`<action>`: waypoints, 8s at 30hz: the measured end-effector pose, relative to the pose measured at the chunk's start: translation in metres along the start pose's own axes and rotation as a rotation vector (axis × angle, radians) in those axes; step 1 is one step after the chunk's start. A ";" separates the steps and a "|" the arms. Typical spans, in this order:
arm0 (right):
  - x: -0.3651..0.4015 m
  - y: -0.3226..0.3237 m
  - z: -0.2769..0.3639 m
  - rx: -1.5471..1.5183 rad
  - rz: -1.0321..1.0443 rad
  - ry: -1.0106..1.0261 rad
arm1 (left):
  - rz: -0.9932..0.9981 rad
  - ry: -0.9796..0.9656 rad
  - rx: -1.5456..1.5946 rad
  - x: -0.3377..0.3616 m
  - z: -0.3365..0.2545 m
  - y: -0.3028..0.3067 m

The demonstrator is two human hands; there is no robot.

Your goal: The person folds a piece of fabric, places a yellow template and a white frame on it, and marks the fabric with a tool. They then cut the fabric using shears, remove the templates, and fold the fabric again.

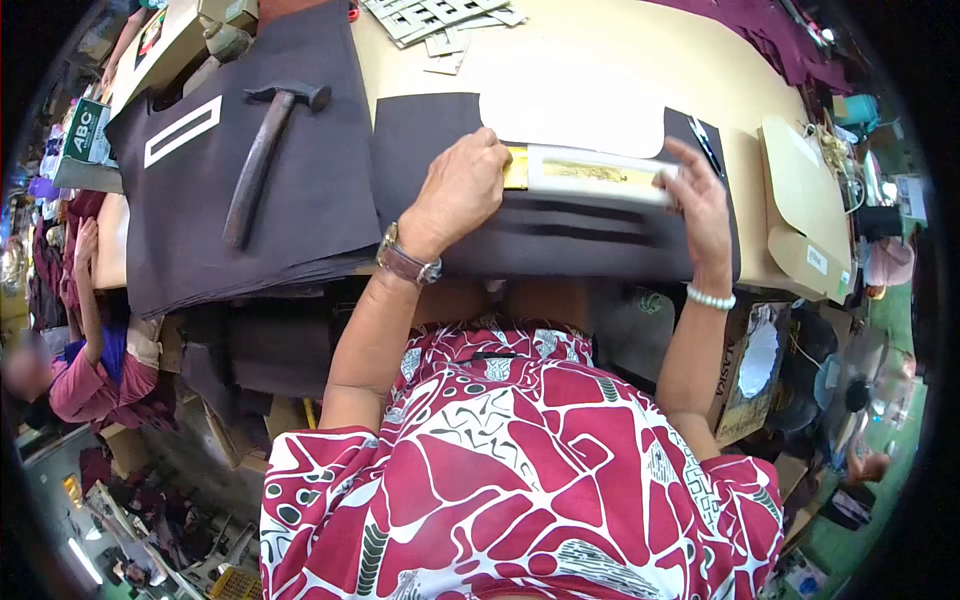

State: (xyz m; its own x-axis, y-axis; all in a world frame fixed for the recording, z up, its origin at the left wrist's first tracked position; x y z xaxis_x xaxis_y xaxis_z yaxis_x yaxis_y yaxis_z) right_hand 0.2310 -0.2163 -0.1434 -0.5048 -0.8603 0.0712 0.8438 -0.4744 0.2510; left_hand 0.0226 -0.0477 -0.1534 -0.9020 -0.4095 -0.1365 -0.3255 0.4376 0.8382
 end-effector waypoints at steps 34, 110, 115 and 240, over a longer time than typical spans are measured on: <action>0.048 -0.001 -0.030 0.225 -0.353 -0.148 | 0.071 0.072 -0.021 0.009 -0.016 -0.001; -0.080 0.052 -0.005 0.734 -0.354 0.458 | -0.109 0.430 -0.402 0.073 0.031 -0.001; -0.103 -0.044 0.019 0.790 0.020 0.702 | -0.175 0.424 -0.376 0.074 0.030 0.001; -0.124 -0.262 0.088 0.541 0.078 0.741 | -1.208 0.388 -0.231 0.207 0.175 0.257</action>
State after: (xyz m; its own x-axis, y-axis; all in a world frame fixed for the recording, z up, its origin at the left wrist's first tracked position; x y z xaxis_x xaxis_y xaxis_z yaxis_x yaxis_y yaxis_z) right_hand 0.0568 0.0313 -0.1334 -0.0468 -0.8746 -0.4827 0.5764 -0.4182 0.7020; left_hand -0.2978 0.1204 -0.0584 0.0824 -0.6685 -0.7392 -0.7818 -0.5033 0.3680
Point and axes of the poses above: each hand's wrist, its own x-axis away from the middle knuckle, its own y-axis out of the back of the hand, z = x × y, the point moved 6 cm from there along -x, towards the middle knuckle, and after that the axes turned 8 degrees about z, right-handed, at the moved point
